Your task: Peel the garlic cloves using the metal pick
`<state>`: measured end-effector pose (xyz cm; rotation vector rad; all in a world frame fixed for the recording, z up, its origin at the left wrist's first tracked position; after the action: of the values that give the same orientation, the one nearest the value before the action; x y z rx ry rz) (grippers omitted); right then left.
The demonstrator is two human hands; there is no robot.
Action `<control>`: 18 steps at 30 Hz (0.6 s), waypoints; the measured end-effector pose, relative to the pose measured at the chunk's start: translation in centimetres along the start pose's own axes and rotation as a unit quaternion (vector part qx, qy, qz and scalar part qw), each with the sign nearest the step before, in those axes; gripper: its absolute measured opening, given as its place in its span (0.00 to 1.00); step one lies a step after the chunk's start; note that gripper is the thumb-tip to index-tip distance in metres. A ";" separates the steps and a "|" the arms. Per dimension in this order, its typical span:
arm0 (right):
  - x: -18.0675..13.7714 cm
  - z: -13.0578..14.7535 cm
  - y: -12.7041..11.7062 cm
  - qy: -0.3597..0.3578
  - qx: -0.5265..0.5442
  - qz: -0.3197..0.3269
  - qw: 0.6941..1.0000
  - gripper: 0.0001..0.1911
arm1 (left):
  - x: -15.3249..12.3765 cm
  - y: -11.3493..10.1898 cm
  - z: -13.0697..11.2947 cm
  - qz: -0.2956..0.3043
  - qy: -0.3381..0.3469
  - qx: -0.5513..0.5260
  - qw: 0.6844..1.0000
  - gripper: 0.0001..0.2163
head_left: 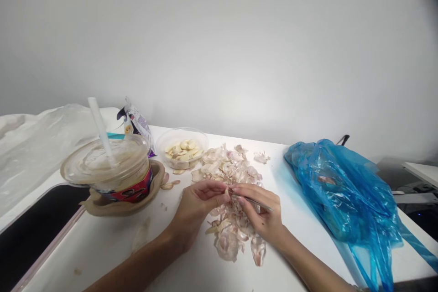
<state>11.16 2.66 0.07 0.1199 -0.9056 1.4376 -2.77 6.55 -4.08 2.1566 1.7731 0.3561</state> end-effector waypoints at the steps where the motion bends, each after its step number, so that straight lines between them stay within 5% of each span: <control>1: 0.0 0.0 0.0 0.004 0.001 -0.001 1.000 0.12 | 0.0 0.0 0.0 0.001 0.001 0.001 1.000 0.07; 18: 0.3 -0.8 0.1 0.068 0.045 -0.019 0.996 0.08 | 0.0 0.0 0.2 0.005 -0.007 0.006 1.000 0.06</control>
<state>11.37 3.36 -0.30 0.1055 -0.7241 1.4346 -2.67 6.49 -4.23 2.1717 1.7610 0.3332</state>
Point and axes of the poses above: each hand's wrist, its own x-axis towards the middle knuckle, its own y-axis out of the palm, z = x × y, the point moved 5 cm from there along x, towards the middle knuckle, and after that the axes turned 10 degrees about y, right-handed, at the moved point
